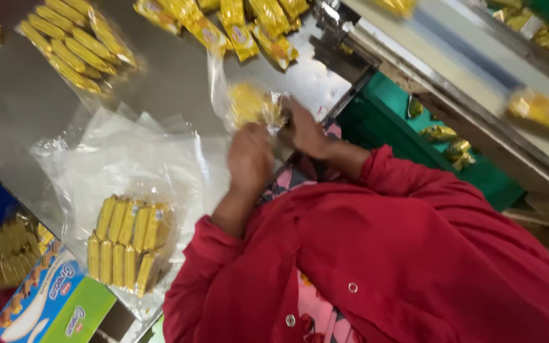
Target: The person places individually wrapped yellow snack bars into clear plastic bags on a metal table. They arrange the bars in neat rows within the bags and then move the filled bags to the side.
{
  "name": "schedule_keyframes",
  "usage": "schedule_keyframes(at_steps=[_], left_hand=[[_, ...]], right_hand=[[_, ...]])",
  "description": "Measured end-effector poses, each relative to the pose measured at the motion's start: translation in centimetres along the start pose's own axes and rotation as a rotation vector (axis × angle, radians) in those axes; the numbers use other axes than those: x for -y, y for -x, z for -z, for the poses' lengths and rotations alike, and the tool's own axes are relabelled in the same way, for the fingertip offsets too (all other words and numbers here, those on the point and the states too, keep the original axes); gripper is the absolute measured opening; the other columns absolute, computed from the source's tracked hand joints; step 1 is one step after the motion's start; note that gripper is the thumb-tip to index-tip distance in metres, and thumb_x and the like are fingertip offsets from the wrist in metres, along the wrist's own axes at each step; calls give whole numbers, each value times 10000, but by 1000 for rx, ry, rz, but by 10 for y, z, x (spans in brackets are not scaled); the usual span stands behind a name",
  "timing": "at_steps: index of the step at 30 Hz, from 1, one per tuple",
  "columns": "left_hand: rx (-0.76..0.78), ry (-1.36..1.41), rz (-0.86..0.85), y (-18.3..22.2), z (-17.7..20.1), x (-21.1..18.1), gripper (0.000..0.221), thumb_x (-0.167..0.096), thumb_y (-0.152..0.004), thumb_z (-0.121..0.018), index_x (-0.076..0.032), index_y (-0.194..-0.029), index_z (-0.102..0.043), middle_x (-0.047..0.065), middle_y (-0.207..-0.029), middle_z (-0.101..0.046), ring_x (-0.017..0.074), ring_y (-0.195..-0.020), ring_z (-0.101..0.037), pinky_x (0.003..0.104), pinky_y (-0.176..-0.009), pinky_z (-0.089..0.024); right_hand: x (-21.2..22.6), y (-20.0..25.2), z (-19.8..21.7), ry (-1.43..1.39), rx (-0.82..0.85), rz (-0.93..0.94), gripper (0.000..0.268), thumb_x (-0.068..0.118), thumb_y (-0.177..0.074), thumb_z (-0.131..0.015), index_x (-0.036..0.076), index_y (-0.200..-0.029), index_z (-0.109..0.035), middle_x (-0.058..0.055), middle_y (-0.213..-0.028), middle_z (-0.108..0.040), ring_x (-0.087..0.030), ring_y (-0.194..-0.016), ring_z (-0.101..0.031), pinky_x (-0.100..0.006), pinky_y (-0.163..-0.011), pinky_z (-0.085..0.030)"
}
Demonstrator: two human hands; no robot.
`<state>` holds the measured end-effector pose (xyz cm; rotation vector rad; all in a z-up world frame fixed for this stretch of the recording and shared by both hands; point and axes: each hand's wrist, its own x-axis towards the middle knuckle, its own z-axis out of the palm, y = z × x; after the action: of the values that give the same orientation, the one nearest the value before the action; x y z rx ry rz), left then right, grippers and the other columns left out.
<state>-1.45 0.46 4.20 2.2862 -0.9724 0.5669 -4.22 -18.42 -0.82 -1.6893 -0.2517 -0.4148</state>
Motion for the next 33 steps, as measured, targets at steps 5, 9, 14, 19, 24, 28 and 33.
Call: schedule_keyframes(at_steps=[5,9,14,19,24,28,33], left_hand=[[229,107,95,12,-11,3,331,-81,-820,-724,-19,-1116,-591,193,-1033,-604,416,-902,-622,518,-771,-514],[318,542,337,20,-25,-16,315,-82,-801,-663,-2,-1102,-614,194,-996,-611,415,-857,-629,495,-749,-540],[338,473,445,14,-51,24,555,-114,-739,-675,10,-1276,-602,201,-1121,-644,401,-1001,-657,445,-888,-548],[415,315,236,17,-74,34,597,-120,-755,-653,21,-1329,-564,262,-1295,-557,456,-1201,-544,466,-1049,-476],[395,386,312,14,-58,28,566,-123,-761,-672,18,-1303,-595,221,-1210,-602,402,-977,-621,426,-859,-522],[288,464,411,11,-52,14,533,-130,-847,-707,-12,-1360,-616,157,-1165,-672,293,-793,-657,352,-696,-553],[114,300,354,11,-31,-5,598,-131,-809,-793,8,-1349,-577,202,-1227,-618,284,-702,-620,371,-647,-539]], right_hand=[[-5,-12,-6,-583,-286,-198,633,-3,-892,-729,34,-1463,-458,-83,-1301,-605,-187,-1166,-603,-325,-958,-524],[-3,-6,-2,205,-213,-70,636,16,-945,-779,22,-1471,-421,-174,-1288,-591,-263,-1127,-621,-365,-963,-533],[19,-30,40,864,39,-440,740,340,-905,-798,27,-1472,-440,-239,-1191,-667,-399,-1032,-667,-464,-862,-525],[18,-40,87,555,295,-481,800,373,-814,-804,12,-1442,-465,-233,-1074,-705,-383,-963,-697,-446,-860,-557],[-12,-81,162,1121,-304,67,444,224,-864,-778,62,-1262,-664,-208,-1130,-706,-397,-1010,-675,-498,-848,-531],[-51,-133,205,1065,-218,-130,341,213,-844,-756,45,-1134,-687,-201,-1005,-705,-387,-897,-681,-492,-764,-534],[-38,-134,224,1096,-320,220,233,199,-820,-729,24,-974,-716,-192,-849,-703,-373,-757,-688,-484,-658,-537]])
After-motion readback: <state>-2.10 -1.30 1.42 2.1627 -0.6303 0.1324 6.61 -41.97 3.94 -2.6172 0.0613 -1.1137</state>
